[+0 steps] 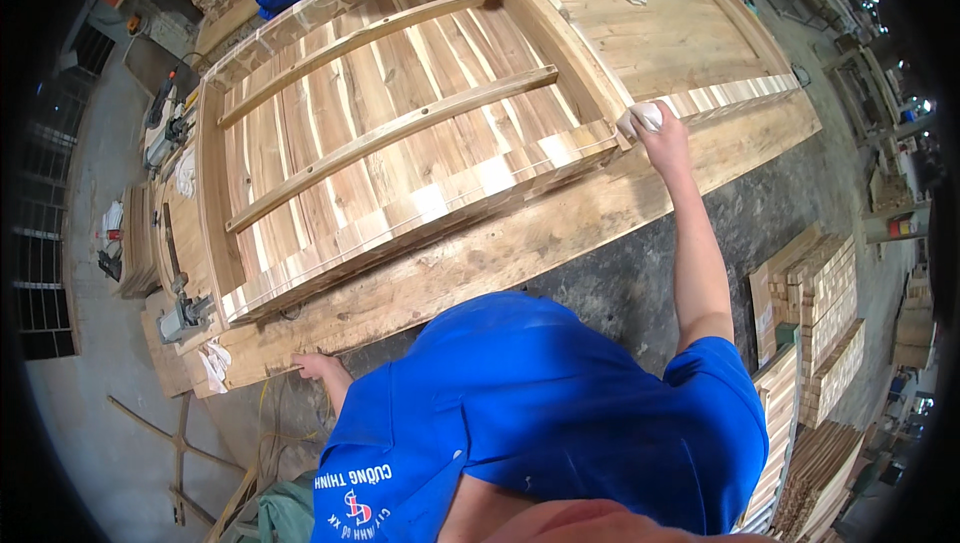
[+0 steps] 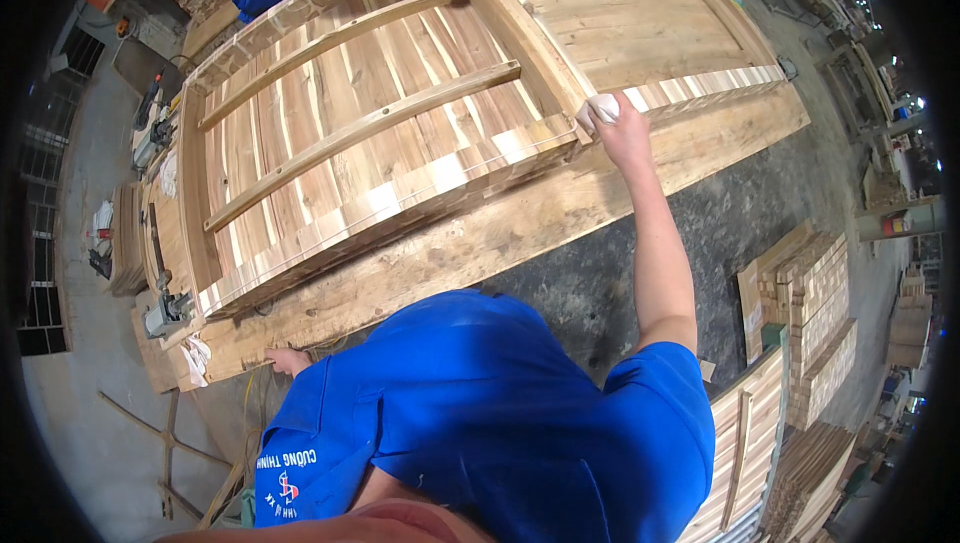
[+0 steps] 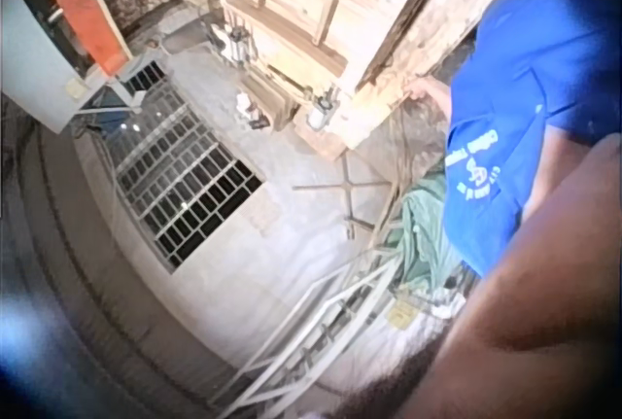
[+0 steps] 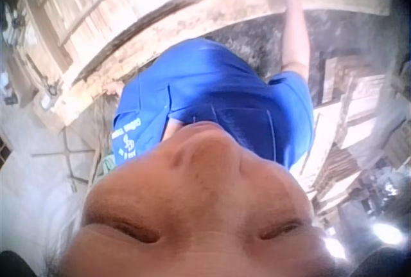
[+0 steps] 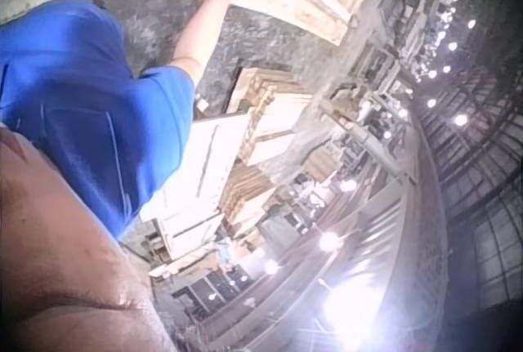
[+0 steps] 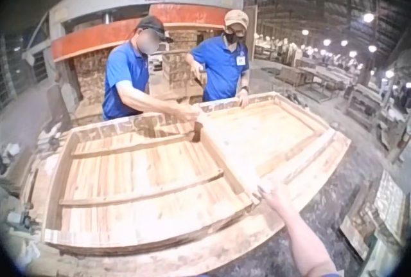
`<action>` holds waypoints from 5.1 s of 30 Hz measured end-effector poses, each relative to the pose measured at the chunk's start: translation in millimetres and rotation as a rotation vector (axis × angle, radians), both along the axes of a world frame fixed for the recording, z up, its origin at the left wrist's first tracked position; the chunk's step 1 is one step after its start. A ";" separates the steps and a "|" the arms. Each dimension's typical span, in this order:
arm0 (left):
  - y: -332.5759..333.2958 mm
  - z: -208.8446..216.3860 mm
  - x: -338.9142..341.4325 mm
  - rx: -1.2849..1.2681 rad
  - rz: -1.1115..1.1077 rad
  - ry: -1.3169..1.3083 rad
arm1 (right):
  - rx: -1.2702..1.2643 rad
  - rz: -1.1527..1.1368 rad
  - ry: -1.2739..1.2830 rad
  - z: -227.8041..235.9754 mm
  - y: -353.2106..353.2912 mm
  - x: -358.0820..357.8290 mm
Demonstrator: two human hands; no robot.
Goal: The person wipes the surface of large wooden panels with a white cloth, then lifts and flips them over to wipe the other side. The person repeats this process on multiple panels, stacking them on a workbench.
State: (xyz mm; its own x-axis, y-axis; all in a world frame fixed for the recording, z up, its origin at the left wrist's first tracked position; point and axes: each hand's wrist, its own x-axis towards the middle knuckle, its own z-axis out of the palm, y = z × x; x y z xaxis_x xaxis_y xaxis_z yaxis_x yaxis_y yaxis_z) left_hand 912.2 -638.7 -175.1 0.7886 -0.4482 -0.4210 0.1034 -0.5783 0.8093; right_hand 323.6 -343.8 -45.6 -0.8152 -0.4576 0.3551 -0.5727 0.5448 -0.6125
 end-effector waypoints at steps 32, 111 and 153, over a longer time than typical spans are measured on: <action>4.2 11.7 -17.0 0.102 -0.071 -0.117 | -1.156 0.252 -1.252 39.3 -103.7 -108.7; 52.0 -77.6 249.2 0.305 -1.317 -0.345 | 0.076 1.196 -0.245 5.1 -456.4 530.1; 7.2 -55.5 38.1 0.297 -2.248 -0.614 | -0.035 0.243 -0.140 1.1 -153.2 214.1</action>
